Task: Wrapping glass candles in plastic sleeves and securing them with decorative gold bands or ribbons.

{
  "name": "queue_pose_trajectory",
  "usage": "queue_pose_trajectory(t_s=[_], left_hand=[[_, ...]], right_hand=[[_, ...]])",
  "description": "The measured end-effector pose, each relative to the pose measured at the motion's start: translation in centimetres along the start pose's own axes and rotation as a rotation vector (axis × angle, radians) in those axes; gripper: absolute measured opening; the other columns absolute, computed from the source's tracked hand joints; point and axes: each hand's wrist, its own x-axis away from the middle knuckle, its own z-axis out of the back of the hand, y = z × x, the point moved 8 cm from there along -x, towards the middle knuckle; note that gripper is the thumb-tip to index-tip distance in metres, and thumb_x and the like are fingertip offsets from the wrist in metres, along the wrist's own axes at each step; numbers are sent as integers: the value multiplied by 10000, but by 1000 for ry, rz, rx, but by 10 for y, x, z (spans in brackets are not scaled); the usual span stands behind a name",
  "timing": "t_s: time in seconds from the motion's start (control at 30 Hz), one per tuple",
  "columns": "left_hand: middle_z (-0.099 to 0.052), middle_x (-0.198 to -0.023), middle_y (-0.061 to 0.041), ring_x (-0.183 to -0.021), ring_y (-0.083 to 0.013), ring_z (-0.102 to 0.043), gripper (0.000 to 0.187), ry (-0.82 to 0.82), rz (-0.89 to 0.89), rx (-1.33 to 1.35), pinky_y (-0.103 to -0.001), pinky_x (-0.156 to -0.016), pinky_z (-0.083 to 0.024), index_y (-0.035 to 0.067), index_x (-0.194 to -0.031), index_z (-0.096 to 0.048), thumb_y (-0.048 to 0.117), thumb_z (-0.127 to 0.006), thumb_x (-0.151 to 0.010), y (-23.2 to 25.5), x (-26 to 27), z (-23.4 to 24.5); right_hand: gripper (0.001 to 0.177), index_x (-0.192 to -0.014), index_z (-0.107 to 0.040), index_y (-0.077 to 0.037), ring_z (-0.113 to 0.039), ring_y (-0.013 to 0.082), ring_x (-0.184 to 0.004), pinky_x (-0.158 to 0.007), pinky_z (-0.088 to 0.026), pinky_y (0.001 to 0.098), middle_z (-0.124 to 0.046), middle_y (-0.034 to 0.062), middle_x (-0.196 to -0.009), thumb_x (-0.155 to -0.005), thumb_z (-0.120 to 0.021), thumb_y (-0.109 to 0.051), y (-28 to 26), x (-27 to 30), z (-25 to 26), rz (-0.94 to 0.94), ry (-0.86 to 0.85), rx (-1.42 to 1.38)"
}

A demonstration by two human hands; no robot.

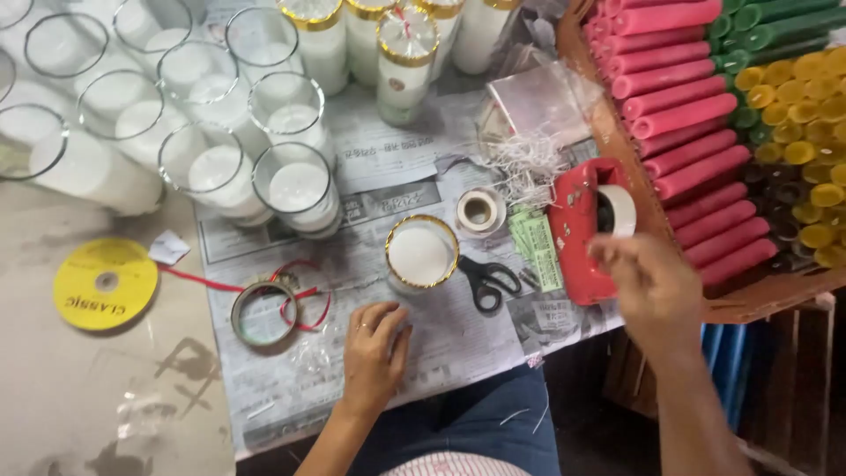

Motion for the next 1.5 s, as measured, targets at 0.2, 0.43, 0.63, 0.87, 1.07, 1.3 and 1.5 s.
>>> queue_pose_trajectory(t_s=[0.2,0.43,0.63,0.87,1.07,1.3,1.5], left_hand=[[-695,-1040,-59,-960,-294,-596,111,-42,-21,-44,-413,-881,-500,72,-1004,-714,103,-680,-902,-8,-5,-9],[-733,-1044,2,-961,-258,-621,122,30,9,-55,-379,-903,-517,114,-997,-737,155,-668,-905,-29,6,-20],[-740,-1023,112,-958,-180,-639,131,68,46,-137,-304,-808,-539,222,-978,-756,223,-739,-848,-43,15,-28],[-750,-1002,99,-952,-180,-655,121,63,78,-120,-320,-776,-552,211,-954,-761,220,-744,-835,-44,17,-27],[-758,-979,60,-933,-203,-665,110,55,115,-108,-332,-772,-555,172,-932,-762,196,-737,-828,-37,8,-20],[-747,-1049,22,-973,-251,-632,137,8,7,-54,-368,-880,-513,153,-998,-750,189,-687,-881,-37,8,-22],[-738,-1015,1,-977,-255,-621,99,-18,36,19,-384,-899,-496,129,-958,-737,128,-682,-876,-26,4,-14]], right_hand=[[343,-1287,-706,35,-684,305,-935,-783,-508,390,-735,217,-1121,-1056,-471,-62,36,-186,-52,51,-132,122],[286,-1087,-722,112,-677,502,-1061,-883,-550,510,-703,326,-1126,-948,-609,-111,184,-292,-196,-396,-347,487],[233,-1077,-794,-104,-722,343,-1027,-796,-616,412,-734,158,-1107,-864,-707,-64,224,-297,-232,-322,-335,828],[333,-840,-708,-55,-636,234,-691,-642,-523,376,-601,76,-731,-1059,-544,-246,192,-309,-196,-227,-329,774],[175,-926,-666,10,-662,299,-825,-742,-552,456,-676,182,-916,-1018,-518,2,161,-327,-140,-227,-161,249],[95,-1039,-779,-103,-613,75,-824,-752,-508,281,-713,-5,-909,-1047,-687,-79,167,-346,-15,127,98,80],[149,-1014,-679,-167,-676,-5,-991,-1027,-652,162,-639,-96,-940,-1121,-725,-73,113,-294,44,-12,142,-290]])
